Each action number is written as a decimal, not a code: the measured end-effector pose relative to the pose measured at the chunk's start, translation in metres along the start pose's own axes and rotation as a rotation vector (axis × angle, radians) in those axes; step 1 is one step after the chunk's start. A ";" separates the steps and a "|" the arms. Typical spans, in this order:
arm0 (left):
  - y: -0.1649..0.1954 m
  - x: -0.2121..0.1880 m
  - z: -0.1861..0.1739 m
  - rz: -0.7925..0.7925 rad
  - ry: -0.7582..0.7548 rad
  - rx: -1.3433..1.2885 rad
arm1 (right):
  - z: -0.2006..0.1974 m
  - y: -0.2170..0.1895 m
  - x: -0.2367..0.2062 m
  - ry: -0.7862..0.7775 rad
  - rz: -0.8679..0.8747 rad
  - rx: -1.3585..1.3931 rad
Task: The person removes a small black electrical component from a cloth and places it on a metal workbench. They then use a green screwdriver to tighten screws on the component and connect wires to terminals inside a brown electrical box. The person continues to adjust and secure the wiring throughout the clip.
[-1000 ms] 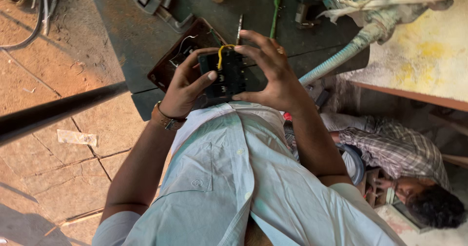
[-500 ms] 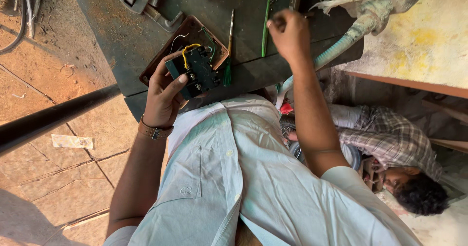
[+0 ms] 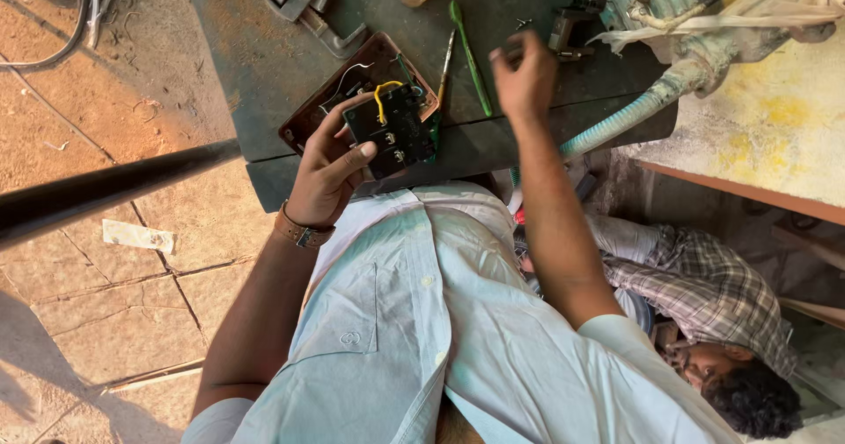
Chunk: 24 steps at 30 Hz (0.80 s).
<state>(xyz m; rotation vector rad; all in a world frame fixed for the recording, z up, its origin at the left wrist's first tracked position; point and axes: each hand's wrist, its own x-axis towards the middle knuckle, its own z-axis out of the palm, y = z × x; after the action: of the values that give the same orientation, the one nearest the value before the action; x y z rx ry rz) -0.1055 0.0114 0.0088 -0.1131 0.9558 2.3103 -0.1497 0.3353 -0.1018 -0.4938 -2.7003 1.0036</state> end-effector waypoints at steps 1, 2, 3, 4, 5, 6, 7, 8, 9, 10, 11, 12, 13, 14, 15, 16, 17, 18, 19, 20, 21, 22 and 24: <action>0.000 0.000 0.001 0.006 0.001 0.001 | -0.003 0.003 0.010 0.053 -0.093 -0.090; 0.000 -0.001 0.001 0.011 0.004 0.001 | -0.005 0.005 0.019 0.103 -0.185 -0.179; 0.000 -0.001 0.001 0.004 0.009 -0.002 | -0.005 0.008 0.026 0.087 -0.204 -0.204; -0.001 -0.002 0.001 -0.002 0.014 -0.006 | -0.005 0.011 0.032 0.071 -0.223 -0.229; -0.001 -0.002 0.001 -0.007 0.015 -0.010 | -0.005 0.013 0.038 0.058 -0.244 -0.256; -0.002 -0.003 0.001 -0.008 0.018 -0.006 | -0.004 0.014 0.042 0.062 -0.265 -0.298; -0.002 -0.003 0.001 -0.007 0.021 -0.003 | -0.002 0.014 0.044 0.064 -0.287 -0.340; -0.002 -0.003 0.000 -0.004 0.029 0.001 | 0.000 0.014 0.046 0.066 -0.311 -0.379; -0.002 -0.004 0.000 -0.002 0.028 -0.021 | 0.001 0.015 0.047 0.055 -0.308 -0.369; -0.002 -0.005 -0.001 0.000 0.030 -0.045 | 0.001 0.015 0.047 0.041 -0.304 -0.360; -0.002 -0.006 -0.001 0.002 0.032 -0.070 | 0.001 0.016 0.046 0.026 -0.300 -0.351; -0.001 -0.008 -0.001 0.010 0.029 -0.076 | 0.002 0.017 0.046 0.021 -0.305 -0.346; -0.001 -0.009 -0.002 0.016 0.024 -0.083 | 0.002 0.018 0.045 0.019 -0.308 -0.341; 0.000 -0.010 -0.002 0.022 0.016 -0.088 | 0.001 0.020 0.044 0.019 -0.311 -0.337; 0.000 -0.010 -0.003 0.017 0.009 -0.094 | 0.001 0.021 0.044 0.028 -0.327 -0.325; 0.000 -0.010 -0.003 0.011 0.004 -0.099 | 0.001 0.022 0.044 0.036 -0.342 -0.312; 0.001 -0.011 -0.004 0.003 -0.002 -0.105 | 0.001 0.023 0.043 0.044 -0.356 -0.299; 0.001 -0.012 -0.006 0.001 0.012 -0.065 | 0.000 0.024 0.043 0.072 -0.365 -0.298; 0.002 -0.012 -0.007 -0.003 0.026 -0.024 | -0.001 0.023 0.043 0.100 -0.373 -0.296; 0.002 -0.013 -0.009 -0.009 0.040 0.015 | -0.003 0.020 0.042 0.127 -0.379 -0.295; 0.002 -0.013 -0.010 -0.011 0.020 -0.041 | -0.006 0.016 0.038 0.095 -0.283 -0.186; 0.001 -0.012 -0.010 -0.014 -0.003 -0.096 | -0.011 0.010 0.034 0.064 -0.185 -0.078; 0.000 -0.010 -0.012 0.009 -0.043 -0.111 | -0.021 -0.010 0.022 0.038 -0.139 0.081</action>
<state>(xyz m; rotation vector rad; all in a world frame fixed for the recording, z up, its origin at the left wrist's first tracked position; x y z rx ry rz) -0.0991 -0.0019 0.0032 -0.1045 0.8079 2.3644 -0.1654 0.3495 -0.0777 -0.3020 -2.6069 1.0493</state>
